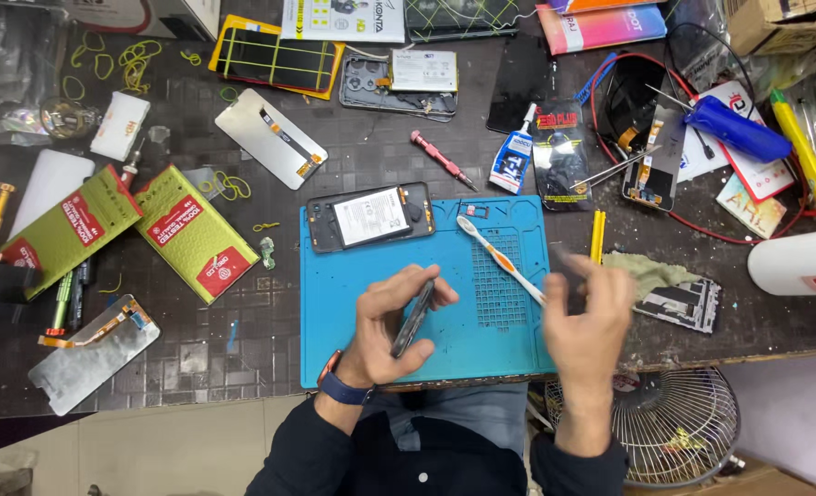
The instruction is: The person cleans the interior of a disassembled smartphone using a toothbrush and a cloth, then uses a yellow plastic tool to pry open the back cover of another smartphone. The person handles multiple phone parts and tools on a cluttered workbench.
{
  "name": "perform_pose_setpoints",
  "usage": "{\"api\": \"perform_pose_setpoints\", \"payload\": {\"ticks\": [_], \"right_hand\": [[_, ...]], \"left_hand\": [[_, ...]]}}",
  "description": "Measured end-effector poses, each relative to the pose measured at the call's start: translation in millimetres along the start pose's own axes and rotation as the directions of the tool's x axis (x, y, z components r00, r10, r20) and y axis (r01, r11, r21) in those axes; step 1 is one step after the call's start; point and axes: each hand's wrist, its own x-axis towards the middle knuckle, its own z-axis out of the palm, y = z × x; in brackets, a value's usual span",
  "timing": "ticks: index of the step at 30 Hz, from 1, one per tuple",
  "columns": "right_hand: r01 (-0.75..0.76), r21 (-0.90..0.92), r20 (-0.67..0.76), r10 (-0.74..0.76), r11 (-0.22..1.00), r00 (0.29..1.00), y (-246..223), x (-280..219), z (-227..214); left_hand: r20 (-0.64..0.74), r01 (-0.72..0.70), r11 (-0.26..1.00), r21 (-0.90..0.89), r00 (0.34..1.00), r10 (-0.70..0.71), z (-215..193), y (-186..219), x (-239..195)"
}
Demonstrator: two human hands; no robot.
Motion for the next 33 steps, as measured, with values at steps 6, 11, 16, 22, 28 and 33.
{"api": "perform_pose_setpoints", "payload": {"ticks": [6,11,16,22,28,33], "right_hand": [[0.084,-0.087,0.150,-0.070,0.993,0.986,-10,-7,18],[-0.004,-0.088,0.161,0.018,0.996,0.987,-1,-13,25],[-0.004,-0.077,0.138,0.015,0.997,0.990,2,-13,24],[0.001,-0.049,0.137,0.006,0.999,0.991,0,-13,23],[0.000,-0.049,0.143,0.007,0.999,0.990,0,-12,22],[0.012,-0.036,0.139,-0.007,0.999,0.990,1,-12,22]], "left_hand": [[0.080,-0.061,0.761,0.646,0.997,0.011,-10,42,22],[0.072,-0.003,0.370,0.929,0.982,-0.173,-43,42,58],[0.119,-0.074,0.216,0.974,0.971,-0.206,-68,30,81],[0.153,-0.094,0.199,0.976,0.940,-0.305,-81,14,88],[0.152,-0.119,0.116,0.986,0.929,-0.337,-86,4,93],[0.240,-0.173,0.226,0.959,0.918,-0.315,-99,1,100]]}}
